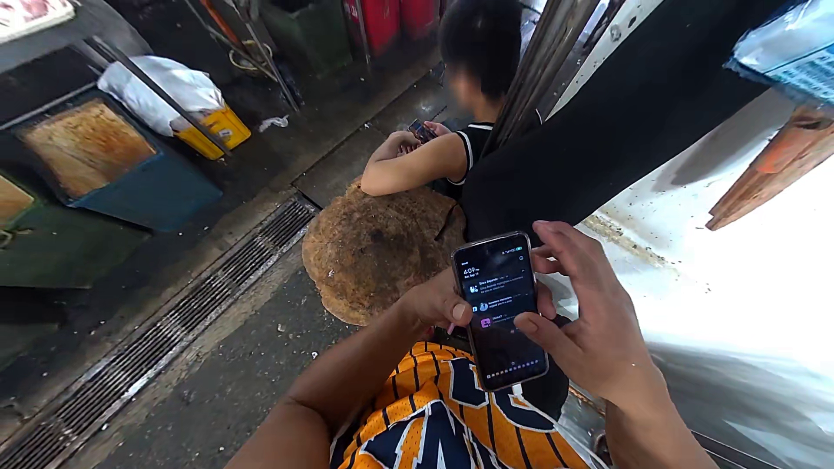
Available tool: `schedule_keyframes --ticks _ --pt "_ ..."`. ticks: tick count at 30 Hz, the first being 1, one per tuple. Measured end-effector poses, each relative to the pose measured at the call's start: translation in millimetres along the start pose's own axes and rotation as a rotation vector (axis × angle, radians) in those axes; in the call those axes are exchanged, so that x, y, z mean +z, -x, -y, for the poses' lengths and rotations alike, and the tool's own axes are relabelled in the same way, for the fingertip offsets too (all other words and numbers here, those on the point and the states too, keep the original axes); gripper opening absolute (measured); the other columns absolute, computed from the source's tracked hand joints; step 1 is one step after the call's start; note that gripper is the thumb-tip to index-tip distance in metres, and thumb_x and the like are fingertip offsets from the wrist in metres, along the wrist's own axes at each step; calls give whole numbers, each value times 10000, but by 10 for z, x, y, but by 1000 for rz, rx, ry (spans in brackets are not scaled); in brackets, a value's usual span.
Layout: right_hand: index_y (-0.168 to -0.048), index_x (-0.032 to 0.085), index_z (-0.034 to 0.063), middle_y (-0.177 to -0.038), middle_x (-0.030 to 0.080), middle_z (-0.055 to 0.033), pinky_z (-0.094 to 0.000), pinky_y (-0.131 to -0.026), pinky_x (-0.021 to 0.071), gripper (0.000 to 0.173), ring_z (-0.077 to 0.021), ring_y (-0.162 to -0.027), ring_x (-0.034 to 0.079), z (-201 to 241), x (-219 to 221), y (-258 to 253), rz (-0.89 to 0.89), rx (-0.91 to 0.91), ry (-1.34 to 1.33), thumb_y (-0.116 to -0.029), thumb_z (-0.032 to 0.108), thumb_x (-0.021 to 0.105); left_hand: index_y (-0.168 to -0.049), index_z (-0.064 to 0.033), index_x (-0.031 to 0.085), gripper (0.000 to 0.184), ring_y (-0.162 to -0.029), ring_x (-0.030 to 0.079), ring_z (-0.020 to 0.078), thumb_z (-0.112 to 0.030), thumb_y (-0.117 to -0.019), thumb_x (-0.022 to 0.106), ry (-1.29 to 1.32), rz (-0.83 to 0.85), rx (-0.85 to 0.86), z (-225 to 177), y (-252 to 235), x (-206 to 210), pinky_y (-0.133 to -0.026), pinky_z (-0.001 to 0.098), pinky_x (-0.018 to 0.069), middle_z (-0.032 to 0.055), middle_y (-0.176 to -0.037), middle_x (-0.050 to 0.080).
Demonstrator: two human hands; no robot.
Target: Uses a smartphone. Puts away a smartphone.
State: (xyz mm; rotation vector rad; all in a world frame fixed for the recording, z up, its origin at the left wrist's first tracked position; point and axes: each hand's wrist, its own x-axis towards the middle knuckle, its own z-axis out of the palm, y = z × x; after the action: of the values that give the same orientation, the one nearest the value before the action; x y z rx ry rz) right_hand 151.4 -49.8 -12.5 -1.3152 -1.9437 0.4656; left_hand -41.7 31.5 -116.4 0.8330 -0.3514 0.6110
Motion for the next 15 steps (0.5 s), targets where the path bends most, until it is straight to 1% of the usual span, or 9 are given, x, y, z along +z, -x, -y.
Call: schedule_keyframes --ticks 1,3,6,10,13,15 --pt "-1565 407 198 -1503 458 -71 -226 -853 511 756 -53 -1050 575 9 13 -22 18 -3 11 -966 631 568 -1362 -258 655 413 -1183 650 30 -347 -962 705 24 8 2 -10 24 8 -1017 242 530 -74 -1292 701" --pt "-1566 406 187 -1488 478 -69 -183 -759 499 762 -24 -932 567 10 41 -55 46 -21 -13 -969 634 562 -1353 -267 659 385 -1157 658 12 -328 -974 693 39 16 10 -35 47 25 -993 223 540 -88 -1274 707" --pt "-1579 391 178 -1462 509 -65 -164 -747 492 759 -12 -909 561 17 75 -74 81 -31 -94 -982 617 553 -1344 -267 663 371 -1144 664 12 -341 -981 681 11 9 33 -76 66 42 -984 223 546 -90 -1254 716" --pt "-1578 391 169 -1449 519 -66 -141 -715 477 769 8 -869 547 12 96 -73 73 -32 -102 -980 624 552 -1330 -270 673 366 -1150 662 12 -354 -974 689 9 -7 31 -88 74 59 -990 224 542 -88 -1247 719" --pt "-1572 403 176 -1379 544 -62 -137 -671 464 762 9 -816 530 10 85 -58 61 -16 -90 -976 624 558 -1333 -267 670 370 -1157 656 8 -348 -973 691 12 -4 30 -71 53 68 -995 218 537 -92 -1253 716" --pt "-1576 397 187 -1349 549 -58 -137 -672 464 756 7 -817 527 5 76 -39 54 -12 -83 -977 619 562 -1323 -269 677 359 -1146 659 2 -339 -971 695 21 -4 23 -60 45 68 -991 213 537 -94 -1241 720"
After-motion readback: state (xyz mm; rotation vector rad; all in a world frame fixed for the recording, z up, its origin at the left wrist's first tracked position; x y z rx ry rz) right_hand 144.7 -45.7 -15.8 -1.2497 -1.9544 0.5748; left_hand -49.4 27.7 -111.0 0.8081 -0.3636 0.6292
